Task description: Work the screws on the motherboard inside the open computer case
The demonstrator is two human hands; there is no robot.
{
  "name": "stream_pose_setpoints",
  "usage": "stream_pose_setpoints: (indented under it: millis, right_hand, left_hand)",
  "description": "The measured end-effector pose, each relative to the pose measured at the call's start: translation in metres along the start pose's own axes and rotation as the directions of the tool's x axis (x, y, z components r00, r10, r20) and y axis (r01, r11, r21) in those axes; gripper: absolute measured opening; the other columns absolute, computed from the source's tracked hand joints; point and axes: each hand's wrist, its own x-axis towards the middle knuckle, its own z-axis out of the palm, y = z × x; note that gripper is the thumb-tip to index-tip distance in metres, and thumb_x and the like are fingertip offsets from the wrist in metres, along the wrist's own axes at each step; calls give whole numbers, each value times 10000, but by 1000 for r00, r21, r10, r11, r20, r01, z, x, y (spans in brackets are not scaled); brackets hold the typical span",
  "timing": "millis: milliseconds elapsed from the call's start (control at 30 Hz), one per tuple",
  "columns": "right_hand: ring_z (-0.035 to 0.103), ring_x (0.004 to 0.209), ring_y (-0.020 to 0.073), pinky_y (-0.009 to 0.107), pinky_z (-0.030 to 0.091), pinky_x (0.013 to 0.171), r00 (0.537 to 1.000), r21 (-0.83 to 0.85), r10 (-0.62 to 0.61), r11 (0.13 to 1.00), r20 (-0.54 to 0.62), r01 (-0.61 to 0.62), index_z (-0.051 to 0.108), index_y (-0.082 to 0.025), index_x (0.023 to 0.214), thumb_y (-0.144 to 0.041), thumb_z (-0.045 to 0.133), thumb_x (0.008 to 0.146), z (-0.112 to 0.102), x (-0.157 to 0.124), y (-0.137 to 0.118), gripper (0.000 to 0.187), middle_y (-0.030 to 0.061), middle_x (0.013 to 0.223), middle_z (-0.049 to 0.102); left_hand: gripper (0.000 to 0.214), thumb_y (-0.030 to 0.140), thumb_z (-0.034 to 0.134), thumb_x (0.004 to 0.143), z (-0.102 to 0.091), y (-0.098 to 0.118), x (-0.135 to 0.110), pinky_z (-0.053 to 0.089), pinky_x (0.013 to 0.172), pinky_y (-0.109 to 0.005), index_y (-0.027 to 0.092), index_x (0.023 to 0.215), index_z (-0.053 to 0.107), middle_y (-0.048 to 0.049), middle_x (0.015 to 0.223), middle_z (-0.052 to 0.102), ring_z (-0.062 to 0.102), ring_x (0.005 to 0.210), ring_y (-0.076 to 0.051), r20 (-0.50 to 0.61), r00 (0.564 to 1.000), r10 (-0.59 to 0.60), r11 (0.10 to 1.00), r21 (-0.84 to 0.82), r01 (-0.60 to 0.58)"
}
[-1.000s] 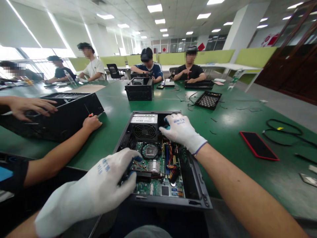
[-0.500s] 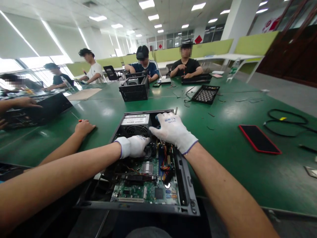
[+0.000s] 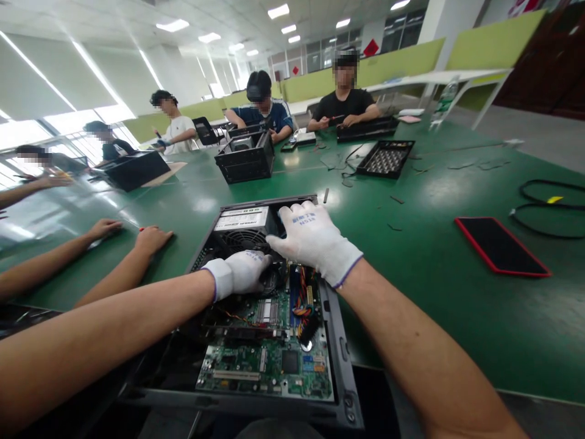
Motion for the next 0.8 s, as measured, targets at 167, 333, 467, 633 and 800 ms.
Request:
stream_pose_setpoints:
  millis: [167,333,467,633,800]
  right_hand:
    - [575,1209,365,455,395,992,1000,-12,-17,1000,-20,17,613,-101,1327,-601,471,955,0,-2,0,639,205,1287,669]
    - [589,1200,367,457,398,987,999,-51,-40,998,5,40,616,-100,1332,-613,465,960,-2,-3,-1,652,213,1318,663]
    - [592,1194,366,451,395,989,999,-57,-45,997,0,45,620,-96,1331,-612,468,959,-4,-4,-3,654,207,1321,663]
    - [603,1175,369,453,396,981,999,-57,-31,998,40,33,624,-103,1328,-628,463,950,-6,-4,-5,667,209,1277,680]
    - [591,1190,369,461,387,999,998,-63,-53,997,22,54,613,-107,1337,-633,457,948,-5,-4,-4,672,204,1314,665]
  left_hand:
    - [497,286,765,789,1,-2,2,555,1029,-407,132,1256,685,-169,1261,725,691,1177,-341,34,999,-27,999,-16,27]
    - [531,237,788,754,-1,-1,2,527,1068,-383,159,1270,687,-150,1274,725,681,1204,-325,12,999,-30,999,-20,30]
    - [519,242,785,757,0,0,3,507,1087,-351,187,1264,687,-121,1269,729,673,1217,-299,-16,1000,-18,1000,-17,18]
    - [499,274,788,759,5,-4,5,512,1076,-345,190,1242,697,-112,1251,733,679,1197,-291,-57,998,17,1000,-16,-18]
    - [495,290,785,763,6,-5,5,520,1065,-348,186,1239,698,-114,1244,735,688,1175,-289,-63,997,33,999,-15,-34]
